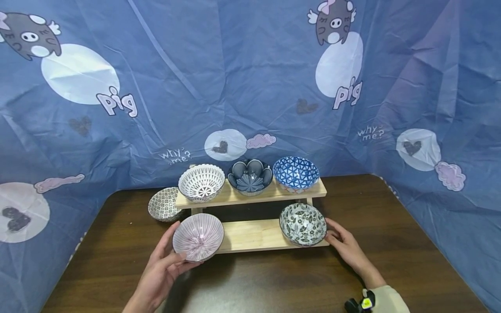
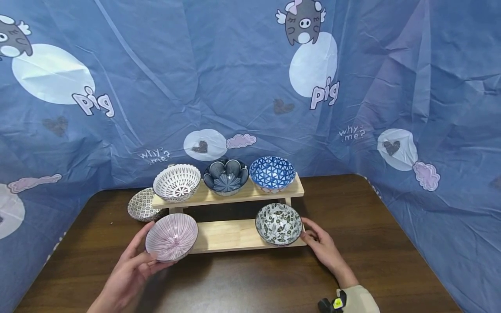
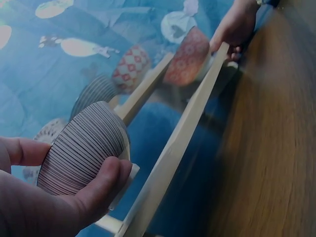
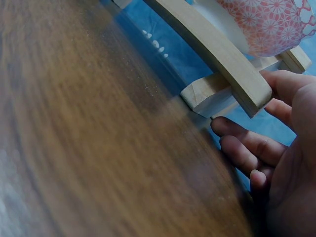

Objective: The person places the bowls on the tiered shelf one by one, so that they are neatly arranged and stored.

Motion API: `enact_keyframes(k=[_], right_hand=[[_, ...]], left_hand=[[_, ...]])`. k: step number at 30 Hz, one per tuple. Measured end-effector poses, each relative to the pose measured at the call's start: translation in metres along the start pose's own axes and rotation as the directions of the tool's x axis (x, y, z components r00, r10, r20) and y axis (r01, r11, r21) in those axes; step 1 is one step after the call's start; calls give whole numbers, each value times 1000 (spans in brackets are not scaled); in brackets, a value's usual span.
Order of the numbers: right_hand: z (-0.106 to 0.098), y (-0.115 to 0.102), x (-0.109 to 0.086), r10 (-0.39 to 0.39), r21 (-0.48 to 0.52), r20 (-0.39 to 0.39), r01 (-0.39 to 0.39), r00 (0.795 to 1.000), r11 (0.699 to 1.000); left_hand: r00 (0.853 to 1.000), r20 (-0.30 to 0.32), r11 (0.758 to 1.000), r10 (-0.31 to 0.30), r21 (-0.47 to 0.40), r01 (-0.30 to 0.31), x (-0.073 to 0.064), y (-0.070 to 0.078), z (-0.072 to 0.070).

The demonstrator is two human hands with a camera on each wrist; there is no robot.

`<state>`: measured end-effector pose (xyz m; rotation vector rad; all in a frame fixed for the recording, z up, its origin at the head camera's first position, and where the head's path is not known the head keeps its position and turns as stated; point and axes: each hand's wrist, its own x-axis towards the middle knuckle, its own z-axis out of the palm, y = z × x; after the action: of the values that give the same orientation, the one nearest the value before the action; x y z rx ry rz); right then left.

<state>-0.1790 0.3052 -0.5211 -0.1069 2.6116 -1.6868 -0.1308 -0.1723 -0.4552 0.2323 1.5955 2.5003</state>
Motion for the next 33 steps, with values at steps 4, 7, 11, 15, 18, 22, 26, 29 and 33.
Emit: enact_keyframes(k=[4,7,11,15,18,22,26,29,33], right_hand=[[0,0,0,-2,-2,1,2,1000,1000],[0,0,0,-3,-2,-1,3,1000,1000],[-1,0,1,-1,-5,-3,1,1000,1000],[-1,0,1,8,-7,-5,-8,1000,1000],[-1,-1,0,24,-8,1,-24,1000,1000],[0,-1,0,36,-4,3,-36,999,999],[1,0,0,18,11,-2,-18,1000,1000],[0,0,1,8,14,-4,-8,1000,1000],[0,-1,1,16,5,-3,-16,1000,1000]], left_hand=[[996,-74,996,-57,64,62,6,-3,17],[990,-110,993,-89,68,97,11,-5,29],[985,-125,991,-120,41,126,17,-10,43],[983,-98,988,-153,19,156,23,-16,54],[983,-69,985,-171,20,173,26,-20,59],[983,-43,983,-181,21,182,30,-24,66],[983,-30,983,-184,11,184,34,-28,73],[981,-25,981,-192,3,192,37,-32,77],[979,-12,979,-203,4,203,39,-37,83]])
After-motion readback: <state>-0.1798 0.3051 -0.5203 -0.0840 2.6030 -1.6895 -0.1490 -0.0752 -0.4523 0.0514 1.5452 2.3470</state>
